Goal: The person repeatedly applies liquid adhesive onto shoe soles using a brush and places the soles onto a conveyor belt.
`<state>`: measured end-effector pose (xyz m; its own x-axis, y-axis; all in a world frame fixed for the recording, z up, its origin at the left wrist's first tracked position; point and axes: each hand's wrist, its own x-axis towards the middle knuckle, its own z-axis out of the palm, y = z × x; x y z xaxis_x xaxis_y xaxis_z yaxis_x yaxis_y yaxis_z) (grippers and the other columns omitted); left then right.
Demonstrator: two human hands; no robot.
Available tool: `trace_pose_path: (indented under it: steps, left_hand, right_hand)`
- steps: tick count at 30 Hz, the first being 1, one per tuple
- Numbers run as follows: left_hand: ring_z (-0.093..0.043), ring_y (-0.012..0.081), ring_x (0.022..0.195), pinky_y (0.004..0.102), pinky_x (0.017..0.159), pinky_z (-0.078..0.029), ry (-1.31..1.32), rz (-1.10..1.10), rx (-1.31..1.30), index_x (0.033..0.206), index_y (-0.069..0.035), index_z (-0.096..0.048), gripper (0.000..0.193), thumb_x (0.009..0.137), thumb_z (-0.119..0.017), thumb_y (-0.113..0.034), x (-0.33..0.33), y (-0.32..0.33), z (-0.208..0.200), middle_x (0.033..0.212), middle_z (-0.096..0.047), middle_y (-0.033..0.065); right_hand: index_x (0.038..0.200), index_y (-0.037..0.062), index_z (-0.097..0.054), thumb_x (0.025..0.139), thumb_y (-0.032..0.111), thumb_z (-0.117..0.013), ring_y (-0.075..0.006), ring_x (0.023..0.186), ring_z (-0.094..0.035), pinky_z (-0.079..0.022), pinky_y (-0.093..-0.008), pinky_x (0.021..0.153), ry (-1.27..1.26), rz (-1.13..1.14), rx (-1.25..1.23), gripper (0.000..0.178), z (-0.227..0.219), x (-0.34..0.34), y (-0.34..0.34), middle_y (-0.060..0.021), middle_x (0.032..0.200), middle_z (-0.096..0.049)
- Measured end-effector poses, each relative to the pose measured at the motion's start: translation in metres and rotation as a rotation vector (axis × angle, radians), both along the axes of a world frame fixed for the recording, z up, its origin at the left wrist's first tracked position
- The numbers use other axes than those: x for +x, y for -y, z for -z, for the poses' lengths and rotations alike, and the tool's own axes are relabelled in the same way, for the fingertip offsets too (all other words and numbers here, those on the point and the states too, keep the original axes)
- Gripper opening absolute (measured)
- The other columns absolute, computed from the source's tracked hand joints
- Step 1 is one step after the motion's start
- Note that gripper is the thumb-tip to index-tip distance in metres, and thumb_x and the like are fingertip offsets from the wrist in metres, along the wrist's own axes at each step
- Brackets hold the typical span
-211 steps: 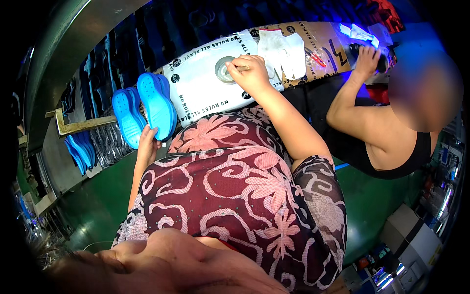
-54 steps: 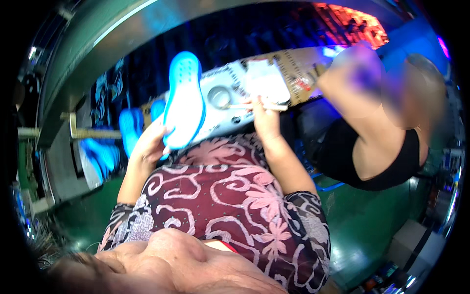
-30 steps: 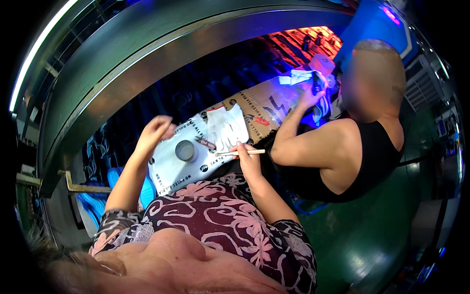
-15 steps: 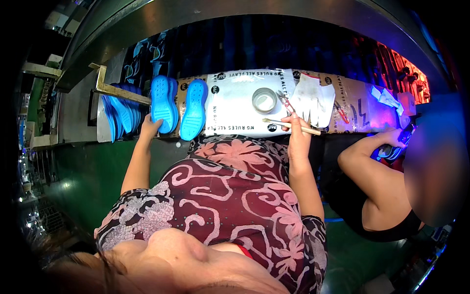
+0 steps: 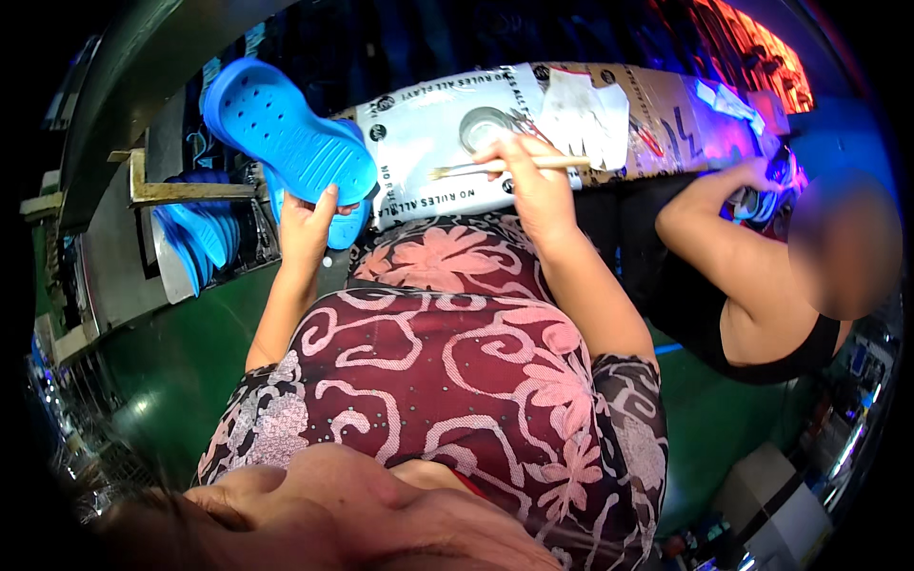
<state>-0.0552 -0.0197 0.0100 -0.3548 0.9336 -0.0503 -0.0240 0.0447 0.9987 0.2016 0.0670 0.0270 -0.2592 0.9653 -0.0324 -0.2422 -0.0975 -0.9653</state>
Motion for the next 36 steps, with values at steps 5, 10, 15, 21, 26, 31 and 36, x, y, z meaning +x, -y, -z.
trace_pose_path:
  steps: [5,10,15,21,26,31,36]
  left_hand:
    - [-0.058,0.0139,0.073,0.0261,0.066,-0.048,-0.135,0.097,0.020,0.105,0.002,-0.047,0.028,0.081,-0.057,-0.008,0.029,-0.012,-0.014,0.088,-0.060,0.0099]
    - [-0.056,0.0114,0.079,0.0259,0.071,-0.046,-0.146,0.112,0.029,0.105,0.002,-0.048,0.030,0.078,-0.059,-0.007,0.043,-0.013,-0.017,0.092,-0.059,0.0075]
    - [-0.056,0.0112,0.079,0.0255,0.070,-0.046,-0.162,0.116,0.019,0.105,0.002,-0.048,0.031,0.077,-0.059,-0.006,0.046,-0.012,-0.017,0.090,-0.059,0.0074]
    - [-0.056,0.0109,0.078,0.0250,0.069,-0.046,-0.202,0.115,0.003,0.104,0.003,-0.048,0.031,0.076,-0.059,-0.006,0.047,-0.012,-0.017,0.088,-0.059,0.0074]
    - [-0.056,0.0107,0.078,0.0251,0.069,-0.046,-0.198,0.111,0.025,0.104,0.003,-0.048,0.032,0.075,-0.059,-0.005,0.048,-0.013,-0.014,0.089,-0.059,0.0073]
    - [-0.056,0.0119,0.080,0.0259,0.072,-0.046,-0.159,0.100,0.043,0.104,0.003,-0.048,0.030,0.077,-0.059,-0.005,0.051,-0.013,-0.013,0.090,-0.059,0.0080]
    - [-0.056,0.0129,0.081,0.0264,0.073,-0.045,-0.151,0.081,0.089,0.105,0.003,-0.048,0.030,0.077,-0.058,-0.003,0.056,-0.012,-0.012,0.092,-0.059,0.0089]
  right_hand:
    - [0.072,-0.0024,-0.062,0.089,0.021,-0.048,-0.0122,0.063,-0.052,-0.041,-0.0236,0.062,0.229,-0.202,0.344,0.032,-0.019,-0.011,0.006,-0.0061,0.067,-0.058]
    - [0.071,-0.0022,-0.062,0.088,0.018,-0.048,-0.0147,0.059,-0.052,-0.040,-0.0267,0.059,0.308,-0.171,0.549,0.030,-0.013,-0.011,0.007,-0.0071,0.063,-0.056]
    - [0.071,-0.0018,-0.061,0.087,0.016,-0.048,-0.0168,0.058,-0.052,-0.040,-0.0284,0.060,0.315,-0.144,0.632,0.027,-0.007,-0.014,0.005,-0.0078,0.062,-0.057]
    - [0.069,-0.0009,-0.062,0.086,0.015,-0.049,-0.0168,0.058,-0.052,-0.040,-0.0281,0.061,0.376,-0.136,0.672,0.027,-0.003,-0.010,0.001,-0.0070,0.060,-0.056]
    - [0.066,0.0012,-0.062,0.084,0.015,-0.053,-0.0194,0.058,-0.052,-0.040,-0.0309,0.060,0.398,-0.081,0.661,0.025,-0.003,-0.002,0.000,-0.0073,0.059,-0.057]
    - [0.063,0.0032,-0.062,0.080,0.016,-0.057,-0.0214,0.057,-0.052,-0.039,-0.0323,0.060,0.363,-0.040,0.742,0.021,-0.004,-0.007,0.002,-0.0070,0.059,-0.057]
    - [0.064,0.0044,-0.062,0.082,0.015,-0.054,-0.0208,0.058,-0.053,-0.041,-0.0335,0.073,0.476,-0.083,0.875,0.023,-0.007,-0.010,0.005,-0.0057,0.059,-0.057]
